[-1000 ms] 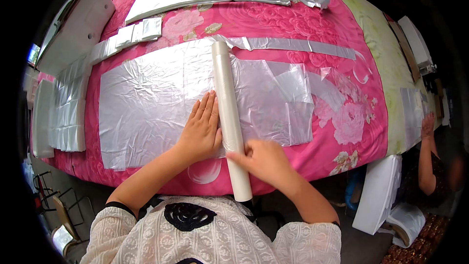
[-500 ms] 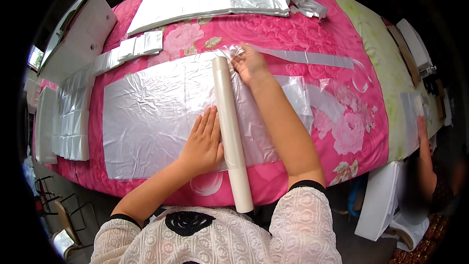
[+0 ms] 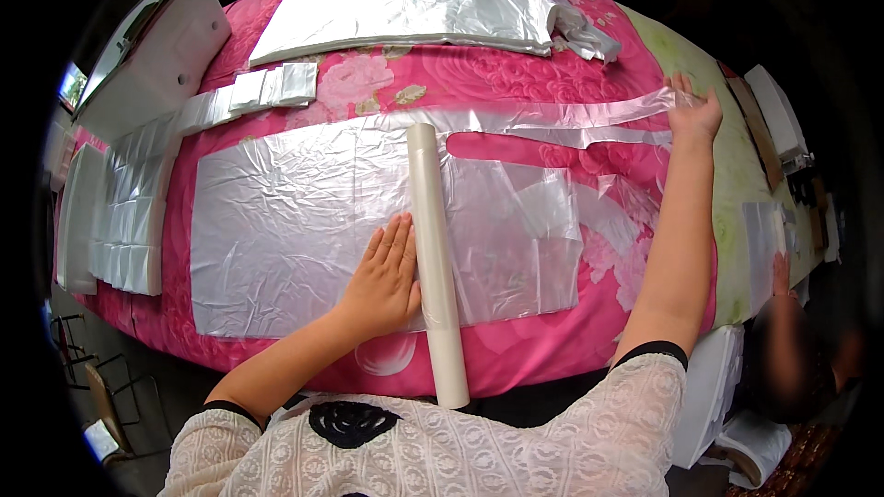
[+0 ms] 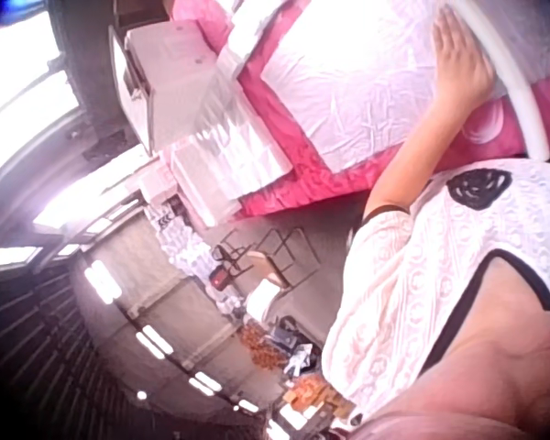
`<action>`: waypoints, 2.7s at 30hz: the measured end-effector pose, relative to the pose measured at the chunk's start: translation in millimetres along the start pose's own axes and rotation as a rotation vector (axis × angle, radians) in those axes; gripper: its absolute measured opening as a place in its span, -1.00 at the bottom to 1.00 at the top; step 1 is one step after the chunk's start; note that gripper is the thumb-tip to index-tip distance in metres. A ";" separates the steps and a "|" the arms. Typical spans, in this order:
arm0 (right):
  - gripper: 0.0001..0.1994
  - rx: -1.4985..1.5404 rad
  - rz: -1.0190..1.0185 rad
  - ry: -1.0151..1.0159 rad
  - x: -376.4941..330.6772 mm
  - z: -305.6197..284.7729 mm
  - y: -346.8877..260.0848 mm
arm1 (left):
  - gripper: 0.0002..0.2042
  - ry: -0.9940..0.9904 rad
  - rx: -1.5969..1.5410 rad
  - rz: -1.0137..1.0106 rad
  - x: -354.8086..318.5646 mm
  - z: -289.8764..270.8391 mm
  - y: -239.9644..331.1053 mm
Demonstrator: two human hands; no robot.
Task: The person wraps small white rectangular items in clear plastic film on a pink floral tablecloth. They unroll the film, place the item, fold the film over, and smooth it down with their hands. The wrapped items are placed in a pile on the table.
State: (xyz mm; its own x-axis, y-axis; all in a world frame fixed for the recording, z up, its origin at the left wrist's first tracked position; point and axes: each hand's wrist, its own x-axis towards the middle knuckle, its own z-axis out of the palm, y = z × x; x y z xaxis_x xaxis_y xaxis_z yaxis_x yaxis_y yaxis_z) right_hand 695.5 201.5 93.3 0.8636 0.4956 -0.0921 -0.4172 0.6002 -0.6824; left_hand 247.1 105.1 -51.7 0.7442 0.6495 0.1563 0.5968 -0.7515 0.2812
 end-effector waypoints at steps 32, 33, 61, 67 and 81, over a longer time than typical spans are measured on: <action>-0.49 -1.328 -0.534 -1.537 -291.2 -68.9 88.6 | -0.25 0.086 -0.142 0.036 1.1 4.8 4.2; -0.48 -1.362 -0.520 -1.581 -285.2 -80.5 84.5 | -0.25 0.108 -0.144 0.041 -0.1 4.7 1.3; -0.54 -0.907 -0.592 -2.148 -516.5 56.8 309.5 | -0.43 0.239 -0.378 -0.982 -260.3 -121.3 -67.7; -0.27 -0.859 -0.170 -1.407 -548.0 41.3 311.8 | -0.43 0.294 -1.249 -0.972 -281.0 -114.2 -78.8; -0.39 -0.193 0.976 -0.894 -488.9 60.5 237.5 | -0.50 0.036 -1.824 -0.772 -213.4 -121.6 -56.9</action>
State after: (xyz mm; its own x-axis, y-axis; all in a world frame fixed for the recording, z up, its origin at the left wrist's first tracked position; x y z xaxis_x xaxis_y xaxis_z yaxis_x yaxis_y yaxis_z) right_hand 157.0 139.7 20.1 -0.2749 0.9504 -0.1453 -0.6430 -0.2941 -0.7071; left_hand 17.8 23.3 14.2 0.5038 0.7414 -0.4432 -0.2456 0.6149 0.7494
